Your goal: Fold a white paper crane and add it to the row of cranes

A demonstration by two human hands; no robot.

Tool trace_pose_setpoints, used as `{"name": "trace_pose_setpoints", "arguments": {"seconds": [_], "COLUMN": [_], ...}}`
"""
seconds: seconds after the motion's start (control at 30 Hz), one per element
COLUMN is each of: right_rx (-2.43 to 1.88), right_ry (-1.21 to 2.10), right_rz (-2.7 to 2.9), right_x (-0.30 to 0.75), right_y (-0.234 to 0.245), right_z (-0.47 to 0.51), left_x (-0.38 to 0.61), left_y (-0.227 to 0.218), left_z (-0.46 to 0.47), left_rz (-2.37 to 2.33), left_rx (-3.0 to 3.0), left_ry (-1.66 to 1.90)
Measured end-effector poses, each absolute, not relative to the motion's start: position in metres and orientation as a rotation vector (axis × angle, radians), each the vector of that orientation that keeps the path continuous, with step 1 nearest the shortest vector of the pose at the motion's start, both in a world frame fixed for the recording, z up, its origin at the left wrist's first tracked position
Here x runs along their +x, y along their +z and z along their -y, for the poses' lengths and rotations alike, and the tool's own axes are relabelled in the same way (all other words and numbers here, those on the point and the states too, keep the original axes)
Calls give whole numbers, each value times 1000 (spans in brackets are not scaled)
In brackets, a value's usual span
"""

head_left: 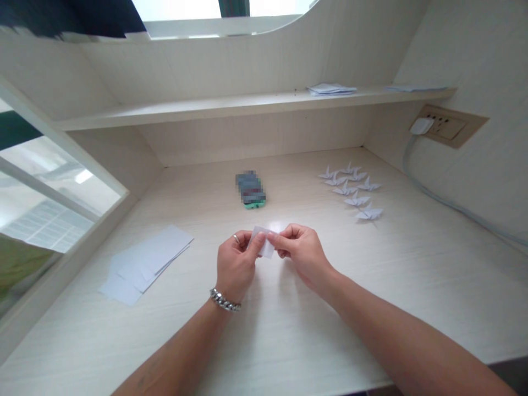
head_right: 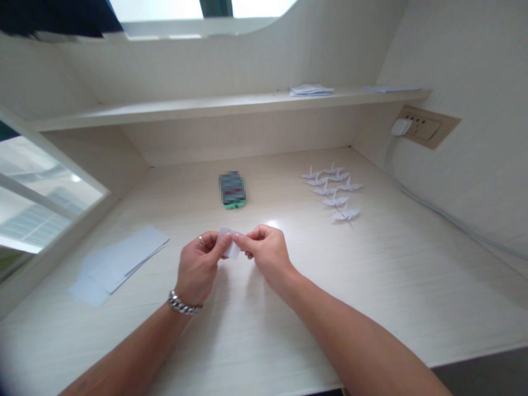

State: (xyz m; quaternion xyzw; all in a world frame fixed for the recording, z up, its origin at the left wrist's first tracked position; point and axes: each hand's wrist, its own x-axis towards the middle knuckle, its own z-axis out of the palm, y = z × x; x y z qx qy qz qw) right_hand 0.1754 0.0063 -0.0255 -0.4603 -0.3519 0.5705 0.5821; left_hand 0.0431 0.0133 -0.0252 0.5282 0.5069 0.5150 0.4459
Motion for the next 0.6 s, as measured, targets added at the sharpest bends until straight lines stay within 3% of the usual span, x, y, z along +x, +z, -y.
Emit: {"name": "trace_pose_setpoints", "arguments": {"seconds": [0.6], "right_rx": [-1102], "right_ry": [1257], "right_rz": [903], "right_x": [179], "right_y": [-30], "right_z": [-9], "left_x": [42], "left_y": [-25], "left_z": [-12], "left_rz": [-1253], "left_rx": [1335], "left_ry": [1221]}}
